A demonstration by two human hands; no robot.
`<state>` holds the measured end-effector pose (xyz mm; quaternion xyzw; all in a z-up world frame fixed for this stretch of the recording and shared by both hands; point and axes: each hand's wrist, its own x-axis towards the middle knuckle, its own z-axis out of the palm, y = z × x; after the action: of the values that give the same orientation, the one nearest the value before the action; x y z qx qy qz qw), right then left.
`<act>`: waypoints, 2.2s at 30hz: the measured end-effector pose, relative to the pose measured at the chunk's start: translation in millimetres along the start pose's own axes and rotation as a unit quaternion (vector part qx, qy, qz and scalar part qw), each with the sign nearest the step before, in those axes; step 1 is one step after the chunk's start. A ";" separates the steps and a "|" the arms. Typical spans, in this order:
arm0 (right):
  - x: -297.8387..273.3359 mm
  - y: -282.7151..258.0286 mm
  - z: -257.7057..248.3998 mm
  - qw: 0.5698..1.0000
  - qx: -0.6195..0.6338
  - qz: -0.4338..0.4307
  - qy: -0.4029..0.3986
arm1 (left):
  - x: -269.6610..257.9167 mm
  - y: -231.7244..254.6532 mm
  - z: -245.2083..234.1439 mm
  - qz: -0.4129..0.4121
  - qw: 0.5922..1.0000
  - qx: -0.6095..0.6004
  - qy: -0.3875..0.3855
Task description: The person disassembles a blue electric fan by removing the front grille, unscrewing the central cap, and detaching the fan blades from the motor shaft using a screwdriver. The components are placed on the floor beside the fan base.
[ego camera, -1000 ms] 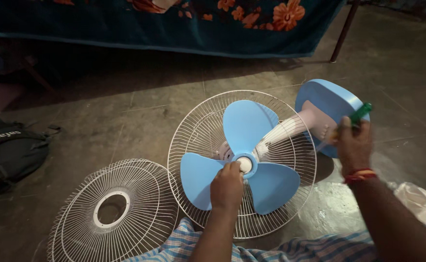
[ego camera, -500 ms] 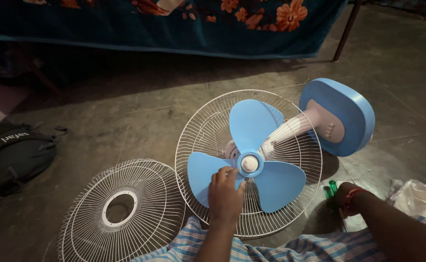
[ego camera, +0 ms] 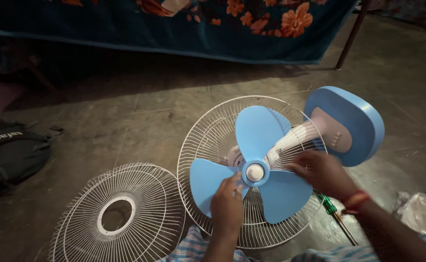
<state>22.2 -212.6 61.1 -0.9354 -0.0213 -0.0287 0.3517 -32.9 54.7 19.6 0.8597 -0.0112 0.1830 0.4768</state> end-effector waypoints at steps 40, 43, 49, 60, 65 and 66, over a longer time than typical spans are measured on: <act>-22.6 -56.4 68.6 0.953 -0.025 -0.298 0.058 | -6.1 2.3 16.5 0.008 0.994 0.096 -0.055; -21.2 -53.6 70.3 0.991 0.025 -0.127 0.033 | -6.8 1.6 19.3 0.017 0.993 0.102 -0.061; -14.0 -53.9 86.0 0.946 -0.019 -0.305 0.106 | -7.4 0.0 19.0 0.028 0.994 0.096 -0.051; -4.6 -59.2 86.9 0.978 -0.205 0.015 -0.026 | -2.8 -0.4 19.4 0.044 0.992 0.110 -0.039; -10.7 -51.1 81.3 0.941 -0.016 -0.304 0.148 | -4.6 -0.2 21.0 0.037 0.994 0.092 -0.037; -10.4 -50.8 83.7 0.903 0.003 -0.399 0.159 | -4.8 -0.3 20.0 0.040 0.994 0.097 -0.033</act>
<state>12.0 -119.4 30.9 -0.8308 -0.3364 -0.3146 0.3124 -31.3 37.6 8.2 0.9065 -0.0437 0.1733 0.3824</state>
